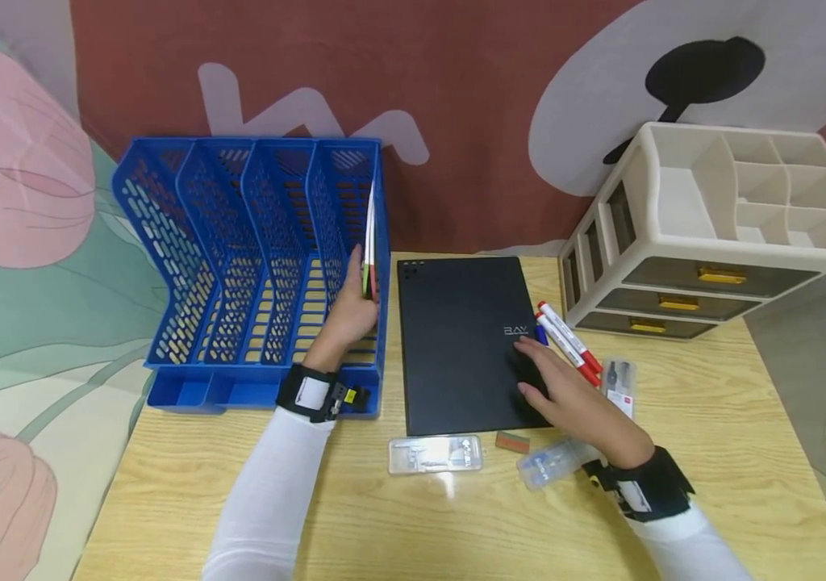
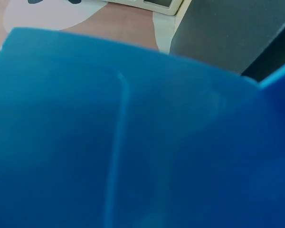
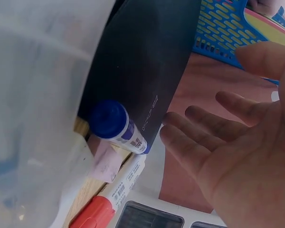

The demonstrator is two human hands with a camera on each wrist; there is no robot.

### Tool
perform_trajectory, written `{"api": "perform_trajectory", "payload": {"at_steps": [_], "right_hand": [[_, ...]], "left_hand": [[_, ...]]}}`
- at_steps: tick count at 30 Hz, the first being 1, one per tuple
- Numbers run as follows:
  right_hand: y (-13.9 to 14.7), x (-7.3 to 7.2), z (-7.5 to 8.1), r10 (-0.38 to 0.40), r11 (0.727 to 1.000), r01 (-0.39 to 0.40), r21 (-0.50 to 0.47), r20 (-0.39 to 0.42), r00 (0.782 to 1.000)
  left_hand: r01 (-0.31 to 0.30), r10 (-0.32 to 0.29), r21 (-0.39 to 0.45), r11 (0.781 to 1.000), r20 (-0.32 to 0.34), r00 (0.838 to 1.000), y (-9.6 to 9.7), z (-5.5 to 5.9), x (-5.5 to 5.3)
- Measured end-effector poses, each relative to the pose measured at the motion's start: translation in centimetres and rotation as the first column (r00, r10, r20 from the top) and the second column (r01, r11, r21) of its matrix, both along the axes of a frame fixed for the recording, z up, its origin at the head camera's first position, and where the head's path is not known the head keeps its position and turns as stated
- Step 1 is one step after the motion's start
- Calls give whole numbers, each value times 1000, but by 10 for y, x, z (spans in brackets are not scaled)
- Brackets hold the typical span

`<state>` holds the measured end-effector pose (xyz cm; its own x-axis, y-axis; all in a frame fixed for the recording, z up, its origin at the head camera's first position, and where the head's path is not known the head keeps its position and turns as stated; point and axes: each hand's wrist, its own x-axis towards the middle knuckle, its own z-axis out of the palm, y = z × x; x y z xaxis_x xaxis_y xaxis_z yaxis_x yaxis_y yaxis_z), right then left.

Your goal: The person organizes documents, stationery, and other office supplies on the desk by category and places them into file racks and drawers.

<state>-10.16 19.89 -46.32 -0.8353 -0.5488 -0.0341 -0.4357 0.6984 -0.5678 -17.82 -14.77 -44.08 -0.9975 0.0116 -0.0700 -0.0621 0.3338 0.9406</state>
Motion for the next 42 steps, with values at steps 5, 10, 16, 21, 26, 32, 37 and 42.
{"api": "perform_trajectory", "payload": {"at_steps": [5, 10, 16, 21, 26, 32, 37, 42], "right_hand": [[-3, -4, 1, -7, 1000, 7, 9, 8, 1000], [-6, -7, 3, -4, 999, 3, 41, 28, 1000], [-8, -9, 1, -3, 999, 0, 52, 58, 998], [-9, -9, -3, -12, 998, 7, 68, 78, 997], [-10, -10, -5, -45, 994, 37, 98, 81, 996], [-13, -12, -6, -136, 980, 116, 163, 115, 984], [-20, -13, -7, -184, 968, 158, 195, 121, 976], [-28, -13, -10, -230, 960, 199, 198, 146, 962]], "left_hand": [[-9, 9, 1, 1000, -5, 1000, 0, 8, 6], [-28, 21, -91, 995, -72, 997, 0, 23, 22], [-34, -24, -232, 972, -240, 971, 7, 52, 60], [-41, -75, -275, 961, -397, 915, 18, 72, 94], [-34, -84, -207, 978, -534, 841, 35, 79, 117], [83, -148, -163, 983, -443, 884, 53, 68, 124], [149, -194, -173, 974, -283, 939, 62, 38, 115], [193, -215, -233, 953, -72, 974, 73, 8, 104]]}}
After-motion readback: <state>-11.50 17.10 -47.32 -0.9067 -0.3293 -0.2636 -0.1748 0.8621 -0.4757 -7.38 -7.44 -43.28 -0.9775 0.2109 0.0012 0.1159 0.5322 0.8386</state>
